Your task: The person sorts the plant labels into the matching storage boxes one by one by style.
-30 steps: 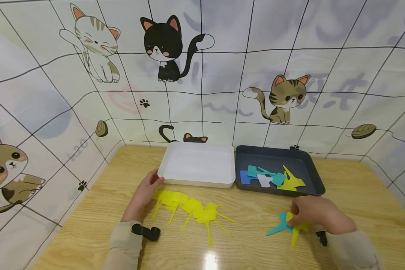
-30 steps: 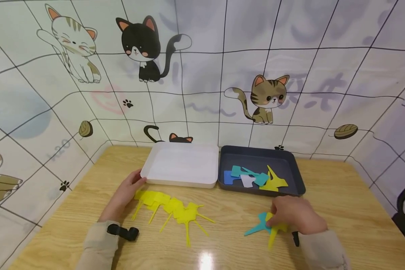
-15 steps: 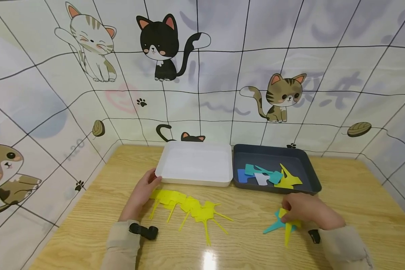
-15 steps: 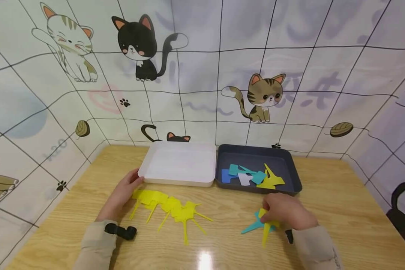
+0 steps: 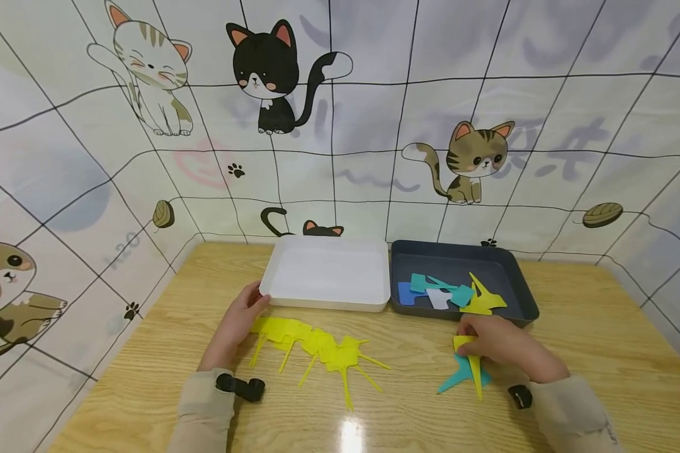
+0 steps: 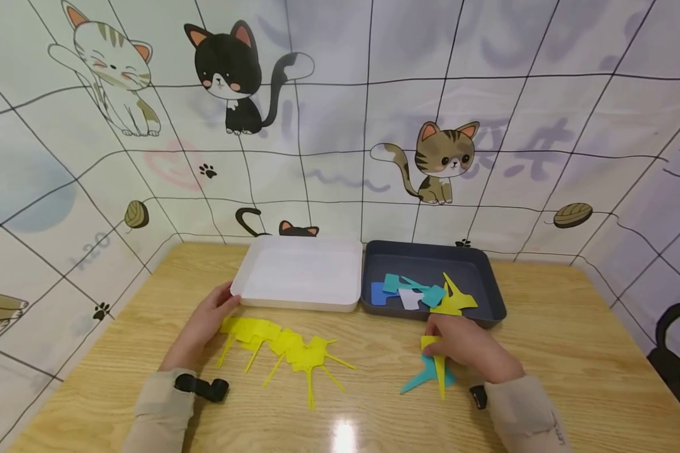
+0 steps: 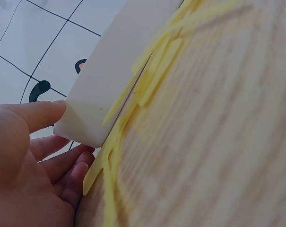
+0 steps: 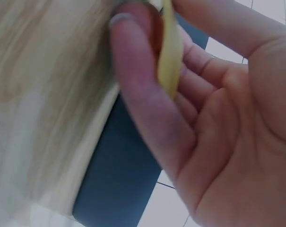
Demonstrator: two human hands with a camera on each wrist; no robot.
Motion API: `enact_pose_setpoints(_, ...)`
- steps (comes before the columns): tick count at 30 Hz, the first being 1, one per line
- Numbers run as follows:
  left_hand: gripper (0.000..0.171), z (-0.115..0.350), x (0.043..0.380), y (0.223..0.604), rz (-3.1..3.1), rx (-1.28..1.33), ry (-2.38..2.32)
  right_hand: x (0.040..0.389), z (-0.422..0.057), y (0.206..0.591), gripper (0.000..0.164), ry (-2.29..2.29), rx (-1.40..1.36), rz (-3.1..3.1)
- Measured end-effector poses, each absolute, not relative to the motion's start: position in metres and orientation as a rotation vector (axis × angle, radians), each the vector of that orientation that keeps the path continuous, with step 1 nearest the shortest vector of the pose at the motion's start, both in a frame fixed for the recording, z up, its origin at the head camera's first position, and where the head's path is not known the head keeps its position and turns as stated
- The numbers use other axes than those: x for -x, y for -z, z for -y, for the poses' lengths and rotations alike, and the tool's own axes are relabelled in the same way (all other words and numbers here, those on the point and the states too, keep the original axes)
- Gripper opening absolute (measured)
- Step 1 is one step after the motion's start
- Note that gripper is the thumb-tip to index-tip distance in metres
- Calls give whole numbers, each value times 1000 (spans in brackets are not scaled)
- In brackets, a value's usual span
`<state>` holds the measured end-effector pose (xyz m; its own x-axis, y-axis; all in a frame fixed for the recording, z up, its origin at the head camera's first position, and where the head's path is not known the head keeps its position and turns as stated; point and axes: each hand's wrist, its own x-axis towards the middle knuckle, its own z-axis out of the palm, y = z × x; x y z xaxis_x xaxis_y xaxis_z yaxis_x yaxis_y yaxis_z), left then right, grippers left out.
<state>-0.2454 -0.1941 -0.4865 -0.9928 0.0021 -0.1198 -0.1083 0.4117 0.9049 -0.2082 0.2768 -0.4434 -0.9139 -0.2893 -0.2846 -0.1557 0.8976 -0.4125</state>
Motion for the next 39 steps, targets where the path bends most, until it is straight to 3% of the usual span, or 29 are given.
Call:
enact_pose_setpoints(24,63,194,245,483,-2564,109,-1609,217,-303,425,37,1325,385,-2842)
enact_pose_setpoints(28,62,194,245,482,-2575,103,-1596,216,-311,427,33,1418,242,-2902)
enact_pose_setpoints(39,62,194,244,484,-2539,118,-1631,222,-328,438,41,1602,-177,-2942)
